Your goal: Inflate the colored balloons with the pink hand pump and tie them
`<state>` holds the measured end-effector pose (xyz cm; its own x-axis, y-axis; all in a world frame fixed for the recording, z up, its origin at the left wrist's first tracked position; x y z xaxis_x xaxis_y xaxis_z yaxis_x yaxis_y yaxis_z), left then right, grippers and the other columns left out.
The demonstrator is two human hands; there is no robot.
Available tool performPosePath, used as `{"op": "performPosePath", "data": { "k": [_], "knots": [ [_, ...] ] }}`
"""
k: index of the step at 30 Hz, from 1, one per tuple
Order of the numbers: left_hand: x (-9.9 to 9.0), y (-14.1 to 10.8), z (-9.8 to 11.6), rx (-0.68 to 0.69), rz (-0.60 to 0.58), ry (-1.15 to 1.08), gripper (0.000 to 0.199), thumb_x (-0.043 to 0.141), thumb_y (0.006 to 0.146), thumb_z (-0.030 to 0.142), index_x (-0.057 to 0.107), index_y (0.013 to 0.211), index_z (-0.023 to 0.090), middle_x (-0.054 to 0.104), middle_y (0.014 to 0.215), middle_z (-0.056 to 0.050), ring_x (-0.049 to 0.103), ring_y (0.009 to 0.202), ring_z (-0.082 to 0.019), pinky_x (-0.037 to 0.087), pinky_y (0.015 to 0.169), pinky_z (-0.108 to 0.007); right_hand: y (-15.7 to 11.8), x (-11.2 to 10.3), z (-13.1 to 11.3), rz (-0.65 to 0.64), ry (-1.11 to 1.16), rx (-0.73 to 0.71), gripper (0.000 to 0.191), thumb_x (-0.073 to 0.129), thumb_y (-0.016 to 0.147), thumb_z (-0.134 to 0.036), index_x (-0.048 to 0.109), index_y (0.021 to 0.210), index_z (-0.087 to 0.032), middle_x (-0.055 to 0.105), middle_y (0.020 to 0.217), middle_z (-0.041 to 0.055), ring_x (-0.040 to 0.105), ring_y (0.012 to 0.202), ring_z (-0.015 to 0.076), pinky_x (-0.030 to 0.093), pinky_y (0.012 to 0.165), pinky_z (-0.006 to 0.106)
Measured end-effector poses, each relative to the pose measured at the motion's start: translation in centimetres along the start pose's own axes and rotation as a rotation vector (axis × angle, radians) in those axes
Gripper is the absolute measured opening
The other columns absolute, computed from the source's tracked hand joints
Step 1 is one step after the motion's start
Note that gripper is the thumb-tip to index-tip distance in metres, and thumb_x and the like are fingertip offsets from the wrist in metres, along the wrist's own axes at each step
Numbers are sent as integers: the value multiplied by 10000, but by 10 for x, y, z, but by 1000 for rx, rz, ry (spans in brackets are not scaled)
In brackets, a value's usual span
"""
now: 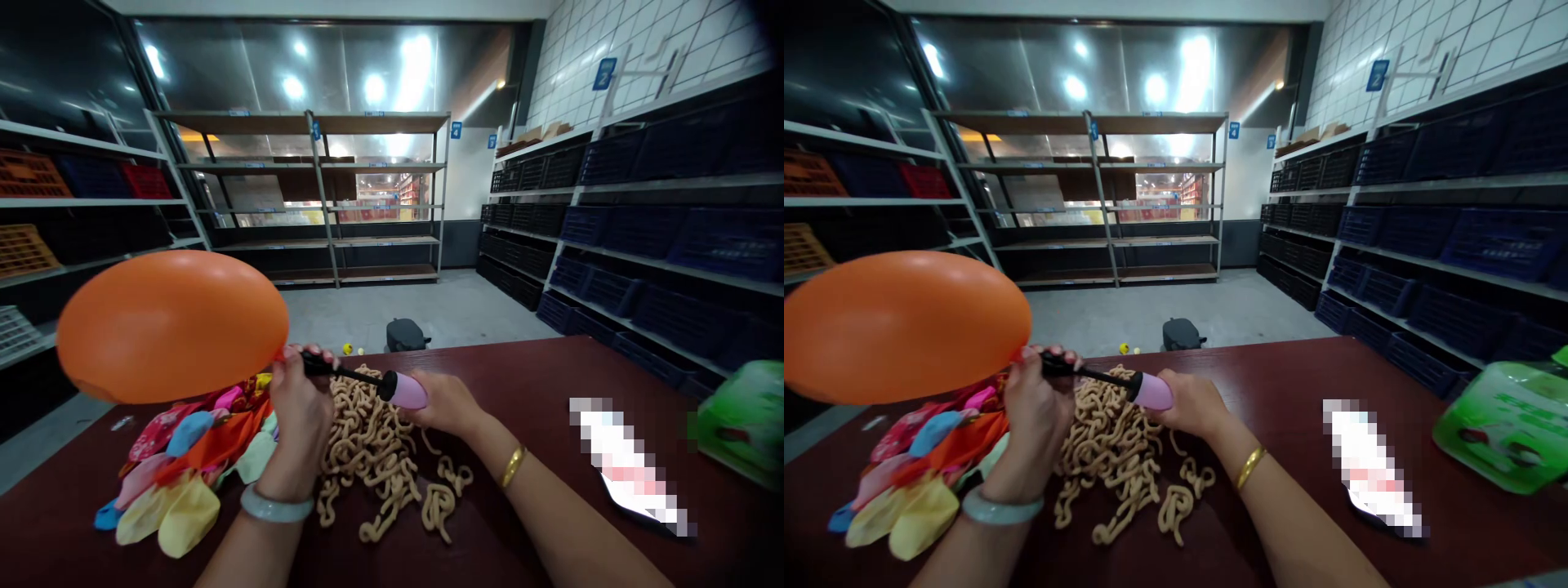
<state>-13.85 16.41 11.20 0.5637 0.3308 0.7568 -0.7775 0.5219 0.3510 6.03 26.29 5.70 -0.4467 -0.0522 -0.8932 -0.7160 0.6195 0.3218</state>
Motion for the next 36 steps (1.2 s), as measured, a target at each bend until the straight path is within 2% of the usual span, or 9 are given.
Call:
{"op": "performPosePath", "data": {
  "k": [4,7,12,18,21,27,31,36],
  "knots": [
    [-14,20,22,72,38,9,257,702,797,353,501,807,193,539,687,16,559,602,-143,469,562,-283,0,-3,10,21,-17,-21,428,682,738,-517,613,1069,-255,714,933,26,656,807,220,349,626,272],
    [-16,22,24,74,49,-4,281,712,786,378,498,807,196,538,682,18,556,601,-140,464,560,-276,-1,-5,12,35,-16,-35,418,681,742,-505,616,1066,-249,714,933,32,655,807,224,358,640,279],
    [-7,8,7,52,39,-53,313,724,775,405,487,829,208,538,705,19,558,614,-132,466,573,-265,-2,-9,9,65,-72,-30,473,672,757,-528,589,1131,-251,716,918,43,665,808,239,379,647,293],
    [14,-30,-32,-96,-12,-61,282,689,812,397,475,853,217,549,747,18,568,643,-124,484,618,-268,-6,-15,-11,119,-83,-34,493,609,791,-613,581,1125,-252,718,926,48,676,794,241,397,627,297],
    [22,-47,-44,-160,-23,-70,252,676,829,371,478,873,222,558,760,24,570,638,-116,500,655,-280,-7,-17,-19,123,-58,-23,486,611,791,-609,576,1126,-260,721,917,38,681,792,240,387,614,294],
    [28,-50,-39,-192,-38,-60,262,691,814,367,487,882,218,594,766,13,603,654,-128,519,702,-308,-8,-17,-25,127,-44,-3,426,638,777,-576,577,1030,-239,716,882,32,673,738,231,349,575,287],
    [28,-47,-38,-204,-83,-81,278,708,798,375,492,853,209,565,738,14,581,620,-119,505,635,-269,-8,-16,-26,106,-10,-2,424,623,788,-579,582,1048,-247,719,892,32,674,753,228,342,576,282],
    [29,-47,-33,-184,-131,-104,285,644,835,452,504,819,205,534,718,2,548,603,-122,480,582,-262,-8,-13,-31,55,45,-4,451,656,765,-557,587,1095,-258,719,904,25,677,789,232,357,589,275]
  ]
}}
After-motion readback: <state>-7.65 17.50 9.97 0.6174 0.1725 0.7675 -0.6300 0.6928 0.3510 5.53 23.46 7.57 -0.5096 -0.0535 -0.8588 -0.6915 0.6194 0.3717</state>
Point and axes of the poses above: each hand's wrist, its own y-axis towards the middle knuckle, its own x-axis out of the palm, z = x × y, the point moved 6 cm from there along y, towards the middle knuckle
